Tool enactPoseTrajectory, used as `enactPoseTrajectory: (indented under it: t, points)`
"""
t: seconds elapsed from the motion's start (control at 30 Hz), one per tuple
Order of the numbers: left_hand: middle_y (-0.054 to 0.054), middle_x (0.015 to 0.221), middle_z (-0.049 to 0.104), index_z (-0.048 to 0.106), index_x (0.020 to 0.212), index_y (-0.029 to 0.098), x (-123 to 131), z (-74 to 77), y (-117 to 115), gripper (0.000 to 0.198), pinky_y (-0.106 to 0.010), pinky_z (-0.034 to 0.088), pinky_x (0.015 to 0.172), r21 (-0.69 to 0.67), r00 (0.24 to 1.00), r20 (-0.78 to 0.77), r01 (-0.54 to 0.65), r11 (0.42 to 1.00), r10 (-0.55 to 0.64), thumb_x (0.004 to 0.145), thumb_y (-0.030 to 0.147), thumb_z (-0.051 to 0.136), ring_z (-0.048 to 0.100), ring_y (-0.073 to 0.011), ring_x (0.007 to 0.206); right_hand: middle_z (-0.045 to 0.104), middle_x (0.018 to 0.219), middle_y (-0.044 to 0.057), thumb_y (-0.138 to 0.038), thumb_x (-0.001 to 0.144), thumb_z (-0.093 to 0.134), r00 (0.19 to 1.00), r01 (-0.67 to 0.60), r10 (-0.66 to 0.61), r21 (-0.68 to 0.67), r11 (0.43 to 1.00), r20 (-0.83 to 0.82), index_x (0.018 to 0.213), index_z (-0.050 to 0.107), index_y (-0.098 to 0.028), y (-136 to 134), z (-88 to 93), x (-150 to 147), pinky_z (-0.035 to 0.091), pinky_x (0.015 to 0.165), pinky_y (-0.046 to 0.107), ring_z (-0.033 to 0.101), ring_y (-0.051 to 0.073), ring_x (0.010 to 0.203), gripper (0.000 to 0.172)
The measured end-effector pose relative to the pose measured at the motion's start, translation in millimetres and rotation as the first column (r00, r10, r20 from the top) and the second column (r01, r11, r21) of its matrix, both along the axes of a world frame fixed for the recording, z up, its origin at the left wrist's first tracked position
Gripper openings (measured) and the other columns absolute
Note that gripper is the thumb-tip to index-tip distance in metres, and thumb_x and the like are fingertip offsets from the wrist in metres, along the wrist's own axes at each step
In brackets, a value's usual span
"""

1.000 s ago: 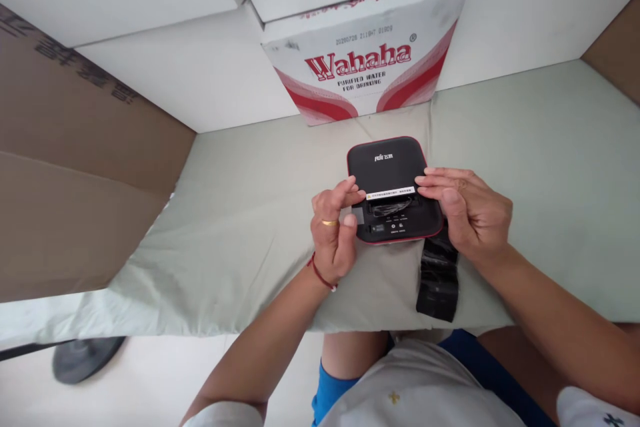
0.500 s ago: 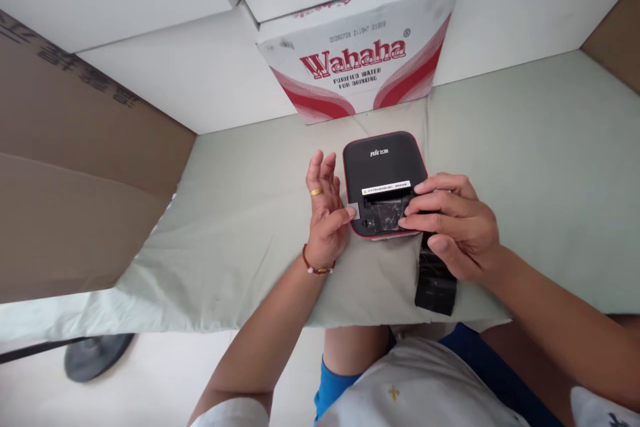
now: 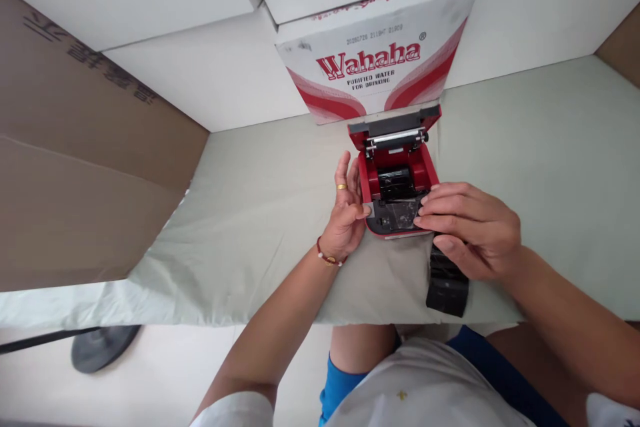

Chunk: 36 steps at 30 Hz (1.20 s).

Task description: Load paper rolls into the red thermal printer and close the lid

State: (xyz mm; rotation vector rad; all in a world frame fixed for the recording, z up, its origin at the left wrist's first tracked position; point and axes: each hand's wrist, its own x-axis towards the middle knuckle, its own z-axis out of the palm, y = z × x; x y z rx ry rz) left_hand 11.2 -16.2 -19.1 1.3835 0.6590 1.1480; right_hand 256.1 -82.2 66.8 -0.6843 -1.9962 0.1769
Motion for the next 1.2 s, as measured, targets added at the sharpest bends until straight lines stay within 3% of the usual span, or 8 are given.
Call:
enactPoseTrajectory:
  t: [0.27, 0.37, 0.53, 0.67, 0.83, 0.97, 1.07, 1.2]
  points:
    - [-0.006, 0.187, 0.031, 0.021, 0.174, 0.047, 3, -11.6, 3, 0.104, -0.051, 0.046, 0.129, 0.009, 0.996, 0.088, 0.01, 1.0, -0.011, 0.088, 0.063, 0.077, 0.04, -0.0322, 0.169, 0.08, 0.08, -0.001, -0.036, 0.101, 0.068, 0.898, 0.363, -0.168, -0.468, 0.806, 0.407, 0.083, 0.082, -0.029, 67, 47.6, -10, 0.05, 0.067, 0.038, 0.069, 0.02, 0.068, 0.024]
    - [-0.007, 0.186, 0.033, 0.021, 0.174, 0.046, 4, -13.1, 3, 0.1, -0.051, 0.046, 0.128, 0.034, 0.996, 0.086, 0.003, 0.999, -0.006, 0.09, 0.059, 0.075, 0.043, -0.0318, 0.168, 0.076, 0.071, 0.002, -0.026, 0.082, 0.083, 0.759, 0.492, -0.162, -0.393, 0.776, 0.63, 0.081, 0.082, -0.03, 99, 32.4, -23, 0.047, 0.07, 0.04, 0.067, 0.024, 0.067, 0.005]
    - [-0.007, 0.186, 0.031, 0.019, 0.175, 0.044, 6, -15.5, 3, 0.101, -0.051, 0.043, 0.131, 0.036, 0.998, 0.062, -0.029, 0.999, 0.027, 0.091, 0.06, 0.073, 0.04, -0.0312, 0.169, 0.06, 0.053, 0.004, -0.032, 0.068, 0.097, 0.744, 0.528, -0.238, -0.331, 0.782, 0.625, 0.058, 0.065, -0.027, 122, -4.4, -32, 0.052, 0.077, 0.048, 0.068, 0.029, 0.066, 0.034]
    - [-0.006, 0.186, 0.031, 0.014, 0.175, 0.045, 7, -16.6, 4, 0.103, -0.05, 0.041, 0.134, 0.05, 0.999, 0.037, -0.036, 0.998, 0.034, 0.092, 0.066, 0.071, 0.037, -0.0301, 0.171, 0.068, 0.062, 0.005, -0.037, 0.073, 0.092, 0.755, 0.467, -0.236, -0.251, 0.848, 0.611, 0.071, 0.074, -0.029, 111, -2.7, -23, 0.053, 0.072, 0.045, 0.067, 0.027, 0.066, 0.021]
    - [-0.004, 0.186, 0.032, 0.016, 0.175, 0.046, 7, -16.6, 4, 0.099, -0.05, 0.042, 0.133, 0.058, 0.999, 0.023, -0.035, 0.998, 0.033, 0.094, 0.066, 0.07, 0.038, -0.0301, 0.17, 0.081, 0.095, 0.007, -0.05, 0.094, 0.076, 0.819, 0.378, -0.215, -0.218, 0.9, 0.532, 0.112, 0.082, -0.029, 63, 54.2, -7, 0.053, 0.061, 0.042, 0.067, 0.023, 0.065, 0.028]
    - [-0.005, 0.184, 0.036, 0.025, 0.173, 0.045, 7, -16.4, 5, 0.097, -0.05, 0.043, 0.132, 0.04, 0.996, 0.084, -0.029, 0.999, 0.026, 0.091, 0.061, 0.075, 0.04, -0.0308, 0.169, 0.07, 0.066, -0.001, -0.068, 0.105, 0.062, 0.877, 0.351, -0.198, -0.3, 0.887, 0.438, 0.124, 0.08, -0.038, 24, 86.4, 42, 0.041, 0.041, 0.039, 0.048, 0.015, 0.038, 0.039]
    - [-0.006, 0.183, 0.037, 0.031, 0.171, 0.043, 7, -16.6, 7, 0.101, -0.051, 0.04, 0.134, 0.01, 0.992, 0.126, -0.024, 1.0, 0.023, 0.085, 0.06, 0.081, 0.04, -0.0318, 0.169, 0.051, 0.042, -0.006, -0.071, 0.101, 0.067, 0.846, 0.403, -0.235, -0.287, 0.869, 0.478, 0.123, 0.081, -0.047, 14, 67.1, 104, 0.042, 0.04, 0.043, 0.034, 0.016, 0.026, 0.035]
    - [-0.003, 0.184, 0.037, 0.033, 0.169, 0.045, 7, -18.0, 9, 0.095, -0.051, 0.039, 0.135, 0.048, 0.995, 0.096, -0.023, 0.999, 0.018, 0.088, 0.065, 0.077, 0.038, -0.0308, 0.17, 0.078, 0.067, 0.003, -0.069, 0.101, 0.067, 0.841, 0.335, -0.182, -0.227, 0.914, 0.509, 0.105, 0.083, -0.04, 11, 9.3, 165, 0.045, 0.037, 0.043, 0.06, 0.022, 0.039, 0.034]
